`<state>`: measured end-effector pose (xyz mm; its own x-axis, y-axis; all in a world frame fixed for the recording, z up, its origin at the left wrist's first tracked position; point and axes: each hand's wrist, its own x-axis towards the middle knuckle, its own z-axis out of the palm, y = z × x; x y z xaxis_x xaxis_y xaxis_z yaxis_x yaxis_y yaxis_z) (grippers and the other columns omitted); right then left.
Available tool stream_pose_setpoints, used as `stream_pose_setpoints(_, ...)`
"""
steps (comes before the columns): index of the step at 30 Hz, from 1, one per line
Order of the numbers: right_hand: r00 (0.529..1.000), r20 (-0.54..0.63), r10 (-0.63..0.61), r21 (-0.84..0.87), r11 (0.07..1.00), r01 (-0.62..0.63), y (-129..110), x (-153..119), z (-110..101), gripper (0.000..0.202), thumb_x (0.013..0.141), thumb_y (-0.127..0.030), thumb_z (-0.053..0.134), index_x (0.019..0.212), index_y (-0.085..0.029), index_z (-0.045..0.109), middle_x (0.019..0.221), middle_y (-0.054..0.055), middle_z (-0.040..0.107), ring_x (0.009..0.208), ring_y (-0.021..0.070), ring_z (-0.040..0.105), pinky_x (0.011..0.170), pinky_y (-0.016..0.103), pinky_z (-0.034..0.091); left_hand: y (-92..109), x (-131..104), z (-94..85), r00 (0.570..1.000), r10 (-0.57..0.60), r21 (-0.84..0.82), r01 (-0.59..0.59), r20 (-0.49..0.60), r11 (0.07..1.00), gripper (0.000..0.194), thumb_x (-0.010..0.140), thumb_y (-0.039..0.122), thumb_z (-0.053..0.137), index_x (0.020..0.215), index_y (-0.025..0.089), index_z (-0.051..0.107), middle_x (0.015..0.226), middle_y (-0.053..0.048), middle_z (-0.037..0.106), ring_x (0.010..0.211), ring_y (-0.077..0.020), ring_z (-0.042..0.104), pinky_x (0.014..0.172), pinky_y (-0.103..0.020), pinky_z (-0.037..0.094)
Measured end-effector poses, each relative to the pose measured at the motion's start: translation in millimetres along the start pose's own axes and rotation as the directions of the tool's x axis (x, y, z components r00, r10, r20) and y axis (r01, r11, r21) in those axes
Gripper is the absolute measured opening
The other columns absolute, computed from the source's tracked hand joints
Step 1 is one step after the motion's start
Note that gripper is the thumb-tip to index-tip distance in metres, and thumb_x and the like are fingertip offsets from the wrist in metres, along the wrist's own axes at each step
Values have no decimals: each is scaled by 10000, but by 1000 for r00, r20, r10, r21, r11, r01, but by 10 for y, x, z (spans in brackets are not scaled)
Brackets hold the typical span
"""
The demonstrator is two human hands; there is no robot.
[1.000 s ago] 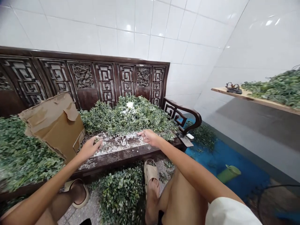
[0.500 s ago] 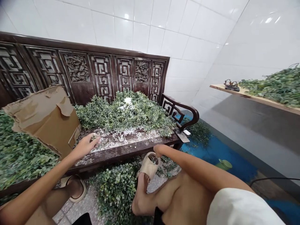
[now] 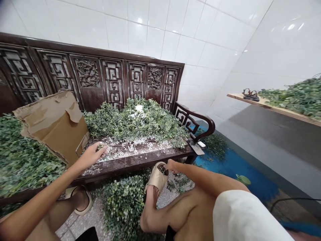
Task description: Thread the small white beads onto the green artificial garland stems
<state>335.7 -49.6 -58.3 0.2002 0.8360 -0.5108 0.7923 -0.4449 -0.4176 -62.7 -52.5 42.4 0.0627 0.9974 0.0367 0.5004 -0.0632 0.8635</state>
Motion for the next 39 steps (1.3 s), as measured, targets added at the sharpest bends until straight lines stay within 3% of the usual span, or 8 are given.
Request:
stream_pose_setpoints(5, 991, 122, -54, 86, 995, 44, -117, 39, -175, 322, 921, -324, 571, 1192, -149, 566, 1193, 85, 586, 1003, 230, 610, 833, 413, 531, 31, -6, -20, 1000, 2, -16, -2, -14, 1000, 336, 749, 521, 561, 829, 195, 568, 706, -25, 691, 590, -196, 599, 546, -269, 429)
stream_pose_setpoints(9, 955, 183, -233, 239, 953, 187, -320, -16, -268, 282, 921, -351, 542, 892, -95, 654, 638, -11, 573, 497, 78, 500, 454, 191, 382, 14, -1, -29, 999, 49, 45, -48, -20, 998, 279, 773, 465, 530, 829, 196, 581, 709, -23, 697, 593, -197, 586, 568, -272, 412)
stream_pose_setpoints(15, 857, 316, -407, 482, 847, 225, -636, -163, 137, 333, 768, -439, 688, 705, -119, 620, 382, -127, 277, 344, 23, 191, 371, 191, 105, 19, -19, -56, 990, 140, 232, -138, 9, 963, 279, 783, 421, 491, 627, 201, 564, 601, -9, 627, 608, -200, 556, 613, -277, 374)
stream_pose_setpoints(23, 650, 513, -560, 719, 694, 30, -934, -396, 532, 357, 753, -453, 718, 738, -145, 536, 473, -135, 250, 389, 18, 161, 392, 172, 84, -30, -215, -3, 993, 119, 240, -113, -12, 964, 284, 774, 434, 521, 709, 181, 633, 635, -17, 646, 646, -215, 583, 629, -289, 410)
stream_pose_setpoints(26, 566, 572, -593, 746, 663, -59, -1010, -526, 574, 365, 772, -427, 713, 709, -163, 469, 501, -125, 266, 392, 17, 167, 394, 169, 75, 6, -447, 73, 978, 192, 179, -205, 85, 962, 219, 784, 381, 566, 802, 187, 665, 799, -32, 710, 784, -224, 637, 763, -308, 462)
stream_pose_setpoints(32, 430, 642, -635, 753, 628, -198, -1194, -904, 552, 338, 836, -313, 620, 663, -196, 354, 496, -111, 245, 384, 36, 187, 391, 169, 88, 357, -881, 159, 935, 315, 90, -331, 162, 939, 389, 785, 328, 641, 1159, 221, 654, 1205, -69, 675, 1126, -259, 593, 1004, -374, 416)
stream_pose_setpoints(36, 391, 649, -652, 756, 607, -245, -1252, -1175, 520, 230, 825, -220, 567, 687, -193, 385, 503, -107, 228, 377, 41, 179, 387, 163, 80, 754, -1007, 63, 869, 405, 110, -449, 284, 886, 271, 813, 349, 644, 1053, 249, 719, 1024, -39, 737, 940, -219, 659, 863, -314, 483)
stream_pose_setpoints(39, 411, 637, -652, 769, 569, -290, -1227, -1287, 530, 214, 820, -166, 548, 681, -188, 388, 502, -106, 236, 371, 36, 186, 383, 155, 92, 956, -1008, -35, 830, 421, 150, -499, 366, 853, 163, 842, 306, 605, 920, 247, 736, 930, -12, 741, 871, -189, 660, 823, -280, 472)
